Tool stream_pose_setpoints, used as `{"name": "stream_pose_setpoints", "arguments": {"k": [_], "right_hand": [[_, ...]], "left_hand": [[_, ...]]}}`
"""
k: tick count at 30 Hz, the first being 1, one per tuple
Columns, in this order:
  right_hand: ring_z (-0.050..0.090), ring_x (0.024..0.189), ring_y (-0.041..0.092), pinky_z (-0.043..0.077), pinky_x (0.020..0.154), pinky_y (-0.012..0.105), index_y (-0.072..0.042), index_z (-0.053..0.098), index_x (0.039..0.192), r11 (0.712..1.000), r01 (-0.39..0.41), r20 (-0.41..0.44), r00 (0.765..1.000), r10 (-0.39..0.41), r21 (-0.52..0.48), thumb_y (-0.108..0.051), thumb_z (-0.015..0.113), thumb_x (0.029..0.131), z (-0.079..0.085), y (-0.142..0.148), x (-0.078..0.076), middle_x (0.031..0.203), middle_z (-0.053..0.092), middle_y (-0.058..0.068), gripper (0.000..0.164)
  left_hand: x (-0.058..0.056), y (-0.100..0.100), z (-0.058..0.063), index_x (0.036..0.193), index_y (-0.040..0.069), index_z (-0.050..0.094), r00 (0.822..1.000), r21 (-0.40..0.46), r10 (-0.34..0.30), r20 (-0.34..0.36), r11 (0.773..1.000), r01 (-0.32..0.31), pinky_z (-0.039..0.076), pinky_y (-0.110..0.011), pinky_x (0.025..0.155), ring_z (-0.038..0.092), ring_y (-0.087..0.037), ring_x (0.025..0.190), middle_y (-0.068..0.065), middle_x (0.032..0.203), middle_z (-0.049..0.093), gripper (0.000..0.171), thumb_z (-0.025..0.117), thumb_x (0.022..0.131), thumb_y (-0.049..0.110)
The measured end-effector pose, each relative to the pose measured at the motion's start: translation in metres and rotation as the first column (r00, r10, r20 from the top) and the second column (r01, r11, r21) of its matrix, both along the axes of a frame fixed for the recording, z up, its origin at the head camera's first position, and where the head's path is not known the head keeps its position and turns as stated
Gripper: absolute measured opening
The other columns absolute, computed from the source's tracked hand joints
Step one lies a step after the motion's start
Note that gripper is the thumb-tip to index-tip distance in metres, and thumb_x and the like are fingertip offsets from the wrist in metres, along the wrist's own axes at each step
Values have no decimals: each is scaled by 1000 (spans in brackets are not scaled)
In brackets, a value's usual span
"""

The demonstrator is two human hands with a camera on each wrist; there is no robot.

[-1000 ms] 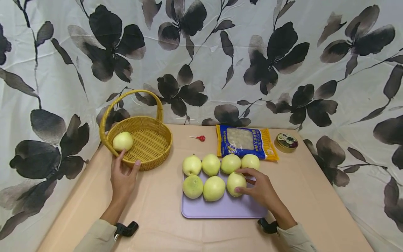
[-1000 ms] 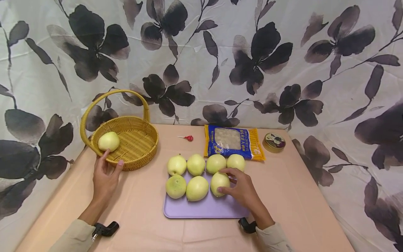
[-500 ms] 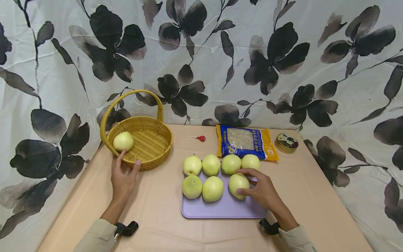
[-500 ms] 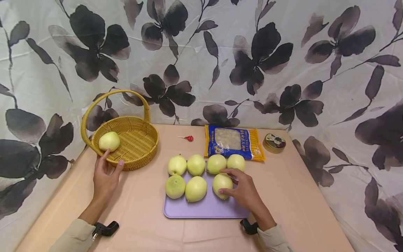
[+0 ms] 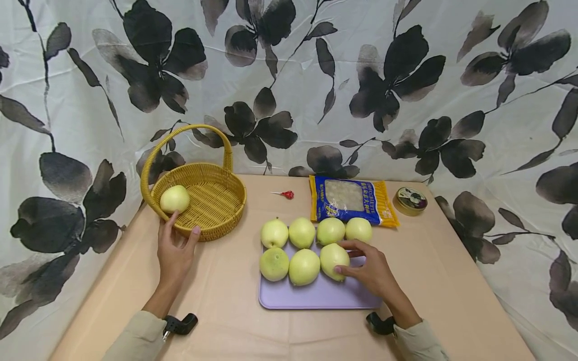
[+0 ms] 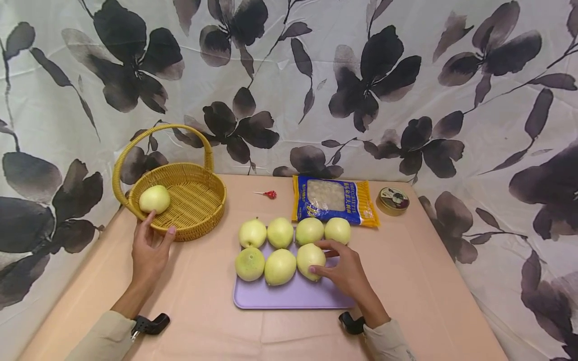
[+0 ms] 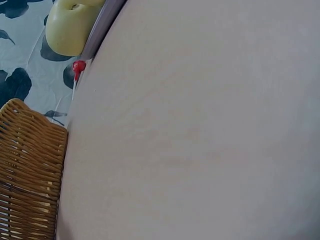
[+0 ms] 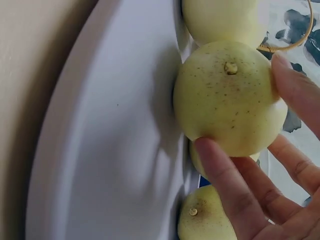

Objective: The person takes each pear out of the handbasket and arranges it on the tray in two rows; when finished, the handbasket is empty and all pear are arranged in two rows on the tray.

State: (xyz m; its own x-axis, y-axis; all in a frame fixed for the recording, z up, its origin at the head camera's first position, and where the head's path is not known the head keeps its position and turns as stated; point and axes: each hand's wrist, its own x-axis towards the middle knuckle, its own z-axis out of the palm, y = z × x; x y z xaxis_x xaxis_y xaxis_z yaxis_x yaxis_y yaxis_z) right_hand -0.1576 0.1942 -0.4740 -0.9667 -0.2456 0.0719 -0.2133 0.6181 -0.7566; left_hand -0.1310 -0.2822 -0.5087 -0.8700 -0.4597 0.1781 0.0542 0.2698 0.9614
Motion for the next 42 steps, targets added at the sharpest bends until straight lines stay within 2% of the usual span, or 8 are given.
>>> {"name": "stream_pose_setpoints", "arguments": {"k": [5, 11, 14, 21, 27, 32, 36, 42], "right_hand": [[74, 112, 27, 61, 97, 54, -25, 75, 129, 1000, 18, 11, 1000, -17, -26, -31, 100, 74, 0, -2, 1, 125, 78, 2, 61], [72, 117, 29, 64, 84, 30, -24, 74, 130, 998, 35, 49, 998, -33, -46, -28, 99, 75, 3, 1, 3, 131, 75, 5, 61], [72, 118, 31, 66, 85, 28, -20, 73, 131, 998, 35, 44, 998, -33, -56, -26, 99, 76, 7, 1, 2, 131, 74, 10, 61], [70, 118, 39, 66, 94, 47, -14, 72, 133, 999, 12, -45, 999, -13, -34, -21, 97, 78, 23, -8, -5, 130, 73, 16, 61], [68, 124, 39, 64, 97, 53, -15, 72, 135, 1000, -9, -77, 997, 9, -2, -21, 96, 80, 43, -24, -13, 135, 70, 14, 61], [66, 128, 35, 63, 99, 52, -16, 71, 137, 995, -96, -150, 984, 94, -5, -19, 96, 79, 69, -51, -23, 137, 71, 10, 62], [66, 130, 29, 62, 103, 48, -19, 71, 137, 986, -168, -218, 962, 166, 10, -23, 96, 80, 89, -80, -33, 136, 72, 3, 62], [68, 123, 25, 63, 103, 45, -17, 73, 133, 954, -297, -281, 920, 274, -44, -23, 96, 80, 108, -131, -50, 133, 73, 2, 59]], "left_hand": [[1, -3, -1, 168, 23, 30, 1000, 13, -3, 0, 1000, 3, 38, -59, 126, 15, -24, 165, -2, 178, 11, 77, 72, 103, 25], [2, -6, -1, 168, 25, 31, 1000, 26, 5, 0, 1000, -5, 38, -59, 126, 15, -24, 165, 0, 178, 12, 77, 72, 103, 26], [2, -7, -1, 168, 24, 31, 1000, 33, 4, -3, 999, -4, 38, -59, 126, 14, -23, 165, 2, 179, 8, 77, 72, 103, 25], [3, -5, 0, 168, 22, 31, 1000, 25, 9, -3, 1000, -9, 37, -60, 126, 13, -25, 166, 1, 180, 3, 77, 72, 103, 25], [3, -5, 0, 169, 22, 30, 1000, 16, 4, 10, 1000, -4, 37, -61, 125, 12, -27, 166, -1, 179, 6, 77, 71, 104, 26], [2, -4, 0, 168, 22, 32, 1000, 10, 12, 10, 1000, -12, 38, -61, 125, 14, -27, 166, -4, 179, 10, 75, 72, 104, 27], [1, -3, -1, 165, 19, 37, 1000, 8, 25, 9, 1000, -25, 41, -62, 123, 16, -27, 165, -3, 178, 13, 72, 73, 103, 28], [0, -1, 0, 161, 14, 42, 999, 12, 33, 0, 999, -33, 42, -63, 122, 22, -27, 164, -7, 175, 21, 68, 74, 102, 27]]}}
